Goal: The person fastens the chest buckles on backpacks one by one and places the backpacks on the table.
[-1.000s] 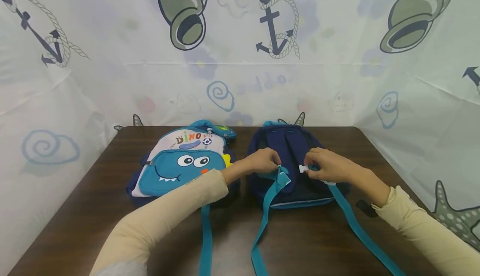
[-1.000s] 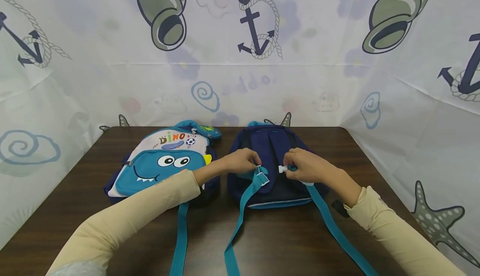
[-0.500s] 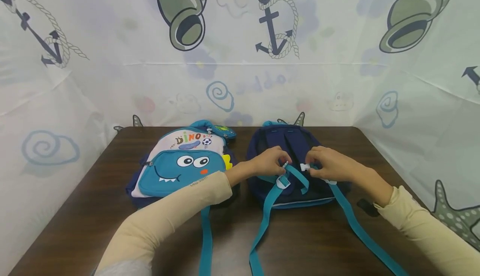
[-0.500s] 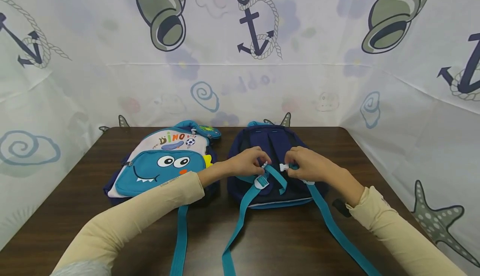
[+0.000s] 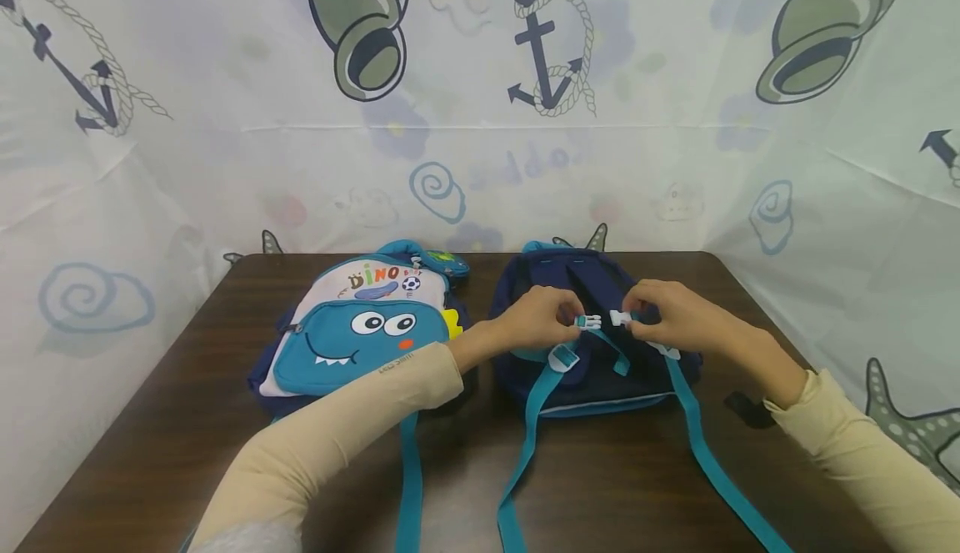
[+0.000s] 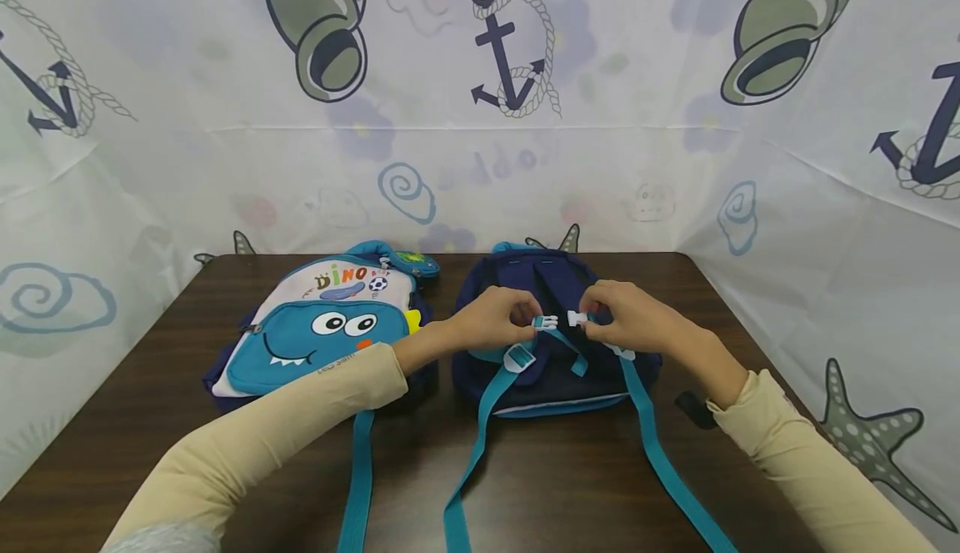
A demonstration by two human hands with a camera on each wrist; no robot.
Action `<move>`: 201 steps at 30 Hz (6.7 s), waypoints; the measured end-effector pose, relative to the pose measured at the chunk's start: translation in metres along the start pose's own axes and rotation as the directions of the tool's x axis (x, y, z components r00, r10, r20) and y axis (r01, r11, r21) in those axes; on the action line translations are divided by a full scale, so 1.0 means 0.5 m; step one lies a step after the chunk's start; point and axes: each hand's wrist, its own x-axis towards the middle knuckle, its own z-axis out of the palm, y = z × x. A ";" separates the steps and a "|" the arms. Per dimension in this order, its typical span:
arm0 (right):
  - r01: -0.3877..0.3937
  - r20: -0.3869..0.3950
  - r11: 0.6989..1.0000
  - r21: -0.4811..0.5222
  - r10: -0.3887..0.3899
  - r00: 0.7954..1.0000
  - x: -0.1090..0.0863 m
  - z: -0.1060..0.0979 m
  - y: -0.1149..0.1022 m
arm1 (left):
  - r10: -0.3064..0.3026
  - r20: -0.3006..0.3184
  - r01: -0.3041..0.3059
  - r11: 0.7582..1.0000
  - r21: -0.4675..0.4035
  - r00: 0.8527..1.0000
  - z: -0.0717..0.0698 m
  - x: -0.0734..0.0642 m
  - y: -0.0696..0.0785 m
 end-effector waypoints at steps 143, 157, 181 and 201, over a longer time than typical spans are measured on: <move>0.141 0.230 0.988 -0.066 -0.123 0.966 0.167 0.127 -0.211 | -0.390 0.083 0.279 0.776 0.566 0.917 -0.143 -0.256 -0.069; 0.221 0.290 0.971 -0.092 -0.186 0.939 0.230 0.161 -0.275 | -0.385 0.057 0.284 0.766 0.577 0.921 -0.174 -0.327 -0.104; 0.334 0.436 0.928 -0.164 -0.236 0.868 0.306 0.228 -0.434 | -0.462 -0.065 0.431 0.756 0.492 0.885 -0.231 -0.464 -0.173; 0.255 0.392 0.947 -0.193 -0.164 0.905 0.351 0.321 -0.577 | -0.611 -0.039 0.609 0.780 0.142 0.791 -0.269 -0.578 -0.272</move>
